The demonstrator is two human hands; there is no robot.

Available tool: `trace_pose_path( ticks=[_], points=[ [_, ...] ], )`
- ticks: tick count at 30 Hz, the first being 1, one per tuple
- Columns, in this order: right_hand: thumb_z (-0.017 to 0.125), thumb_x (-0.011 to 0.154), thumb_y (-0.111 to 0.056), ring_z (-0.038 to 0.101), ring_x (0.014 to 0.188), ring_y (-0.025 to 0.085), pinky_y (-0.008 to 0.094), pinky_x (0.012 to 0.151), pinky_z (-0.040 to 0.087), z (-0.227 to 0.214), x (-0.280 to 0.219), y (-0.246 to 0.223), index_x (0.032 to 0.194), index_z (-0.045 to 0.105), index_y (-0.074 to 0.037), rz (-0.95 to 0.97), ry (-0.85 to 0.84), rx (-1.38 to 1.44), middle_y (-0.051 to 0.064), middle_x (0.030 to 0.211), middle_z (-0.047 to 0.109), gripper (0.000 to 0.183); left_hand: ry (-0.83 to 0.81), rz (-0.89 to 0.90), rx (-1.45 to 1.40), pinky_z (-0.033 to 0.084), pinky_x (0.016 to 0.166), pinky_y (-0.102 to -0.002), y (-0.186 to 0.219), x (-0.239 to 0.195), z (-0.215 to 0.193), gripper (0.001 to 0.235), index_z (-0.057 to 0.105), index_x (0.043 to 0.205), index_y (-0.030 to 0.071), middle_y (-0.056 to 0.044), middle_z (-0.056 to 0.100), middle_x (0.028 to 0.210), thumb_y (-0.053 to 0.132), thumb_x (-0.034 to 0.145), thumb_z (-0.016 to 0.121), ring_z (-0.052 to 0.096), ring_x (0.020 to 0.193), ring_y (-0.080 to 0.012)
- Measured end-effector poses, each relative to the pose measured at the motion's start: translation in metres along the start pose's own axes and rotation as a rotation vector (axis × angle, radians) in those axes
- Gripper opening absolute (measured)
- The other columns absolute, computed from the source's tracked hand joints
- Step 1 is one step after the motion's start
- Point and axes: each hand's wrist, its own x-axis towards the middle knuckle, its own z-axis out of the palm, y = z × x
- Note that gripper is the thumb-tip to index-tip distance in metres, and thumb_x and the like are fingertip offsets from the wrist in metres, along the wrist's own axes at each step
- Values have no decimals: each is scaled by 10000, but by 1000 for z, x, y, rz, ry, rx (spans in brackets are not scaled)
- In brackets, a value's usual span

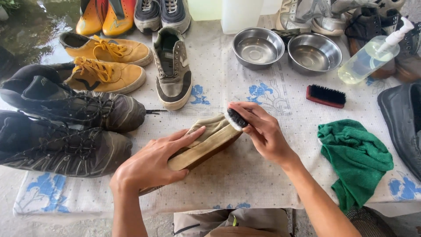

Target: The person scrubs the white rubber sole of a beige sneaker with a small black brush, then wipes the shoe with a green cloth. They dip the brush into a metal bowl of water and continue scrubbing the sole.

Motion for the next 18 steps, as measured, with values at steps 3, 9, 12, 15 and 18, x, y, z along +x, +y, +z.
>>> trace_pose_path(
  ticks=[3,9,12,15,18],
  points=[
    [373,1141,-352,594,1316,352,441,1049,577,8,5,10,1516,457,-143,-30,-8,-30,164,1431,551,438,-45,-74,-28,287,1141,-456,5,1,-8,1021,168,1616,561,-23,260,1698,298,774,681,417,1424,-356],
    [367,1138,-373,587,1318,351,429,1056,586,1,-6,4,1539,416,-162,-30,-7,-10,186,1429,545,456,-31,-27,-37,297,1153,-402,-6,5,-4,1042,224,1612,525,-21,305,1679,289,727,720,440,1423,-323],
    [376,1138,-351,566,1369,372,458,1116,550,5,-7,3,1532,432,-140,-51,-7,-69,167,1432,525,451,-19,-22,-34,297,1150,-413,-6,6,-5,1016,226,1614,515,-33,312,1674,298,735,688,433,1423,-331],
    [434,1117,-233,551,1373,358,439,1102,537,2,-13,11,1539,423,-153,33,-29,-137,152,1437,534,430,-21,-10,-34,313,1141,-419,-7,6,-6,1018,218,1613,528,-46,317,1670,307,733,681,448,1417,-331],
    [400,1075,-525,524,1429,392,533,1170,506,13,-9,0,1461,515,-111,-12,51,-128,147,1436,565,577,12,25,-43,337,1114,-417,-8,5,-3,1024,237,1618,487,-37,343,1662,292,719,687,476,1381,-349]
  ],
)
